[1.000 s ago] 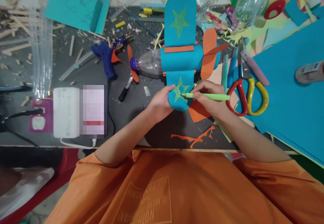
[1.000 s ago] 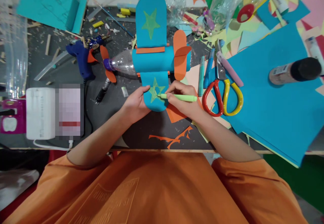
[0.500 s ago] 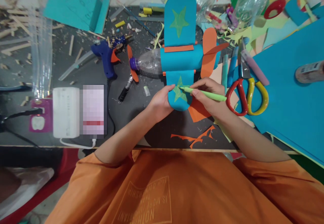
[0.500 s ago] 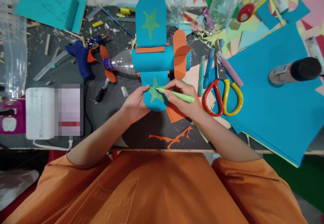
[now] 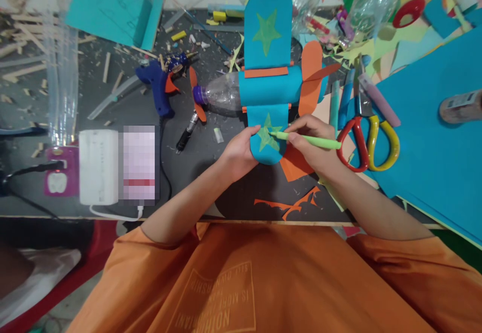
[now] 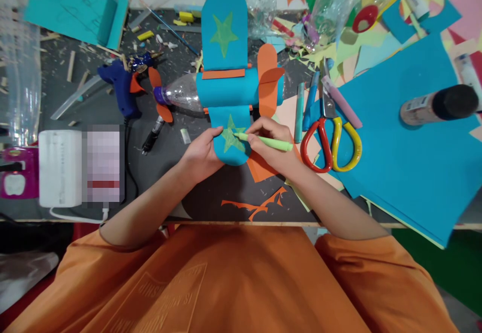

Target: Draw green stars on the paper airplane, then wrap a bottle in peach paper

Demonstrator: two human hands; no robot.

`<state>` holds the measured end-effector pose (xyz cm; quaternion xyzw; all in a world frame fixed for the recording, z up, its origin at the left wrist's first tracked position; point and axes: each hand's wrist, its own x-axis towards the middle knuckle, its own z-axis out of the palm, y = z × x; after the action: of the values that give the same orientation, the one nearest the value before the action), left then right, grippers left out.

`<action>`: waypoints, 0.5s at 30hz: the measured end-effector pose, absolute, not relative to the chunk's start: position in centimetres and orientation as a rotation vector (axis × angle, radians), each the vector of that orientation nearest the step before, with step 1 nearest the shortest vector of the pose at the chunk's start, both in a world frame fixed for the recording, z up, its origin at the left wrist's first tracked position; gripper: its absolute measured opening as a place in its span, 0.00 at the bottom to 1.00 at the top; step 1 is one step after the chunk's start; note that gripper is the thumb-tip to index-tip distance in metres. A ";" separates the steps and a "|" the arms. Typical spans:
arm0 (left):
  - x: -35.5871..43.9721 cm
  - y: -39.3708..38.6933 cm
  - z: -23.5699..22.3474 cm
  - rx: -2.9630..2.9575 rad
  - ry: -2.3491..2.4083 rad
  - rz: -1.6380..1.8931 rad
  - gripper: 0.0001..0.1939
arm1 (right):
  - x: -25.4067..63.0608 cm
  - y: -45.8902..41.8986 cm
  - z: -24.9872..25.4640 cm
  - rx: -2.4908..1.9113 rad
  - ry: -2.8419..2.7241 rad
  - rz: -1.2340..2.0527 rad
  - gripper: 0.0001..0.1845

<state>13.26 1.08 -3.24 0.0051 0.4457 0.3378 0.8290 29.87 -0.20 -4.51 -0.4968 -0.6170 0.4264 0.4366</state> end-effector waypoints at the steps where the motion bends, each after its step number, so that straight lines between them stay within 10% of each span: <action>1: 13.3 1.1 -3.2 0.010 0.931 0.719 0.23 | 29.9 -0.2 -4.6 -1.219 -1.541 1.066 0.09; 15: 13.4 1.1 -2.7 -0.008 0.974 0.710 0.25 | 30.1 -0.1 -4.8 -1.190 -1.588 1.073 0.06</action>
<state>13.44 1.12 -2.73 -0.0037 0.4579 0.3340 0.8239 30.08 -0.11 -4.77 -0.4768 -0.6360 0.4297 0.4284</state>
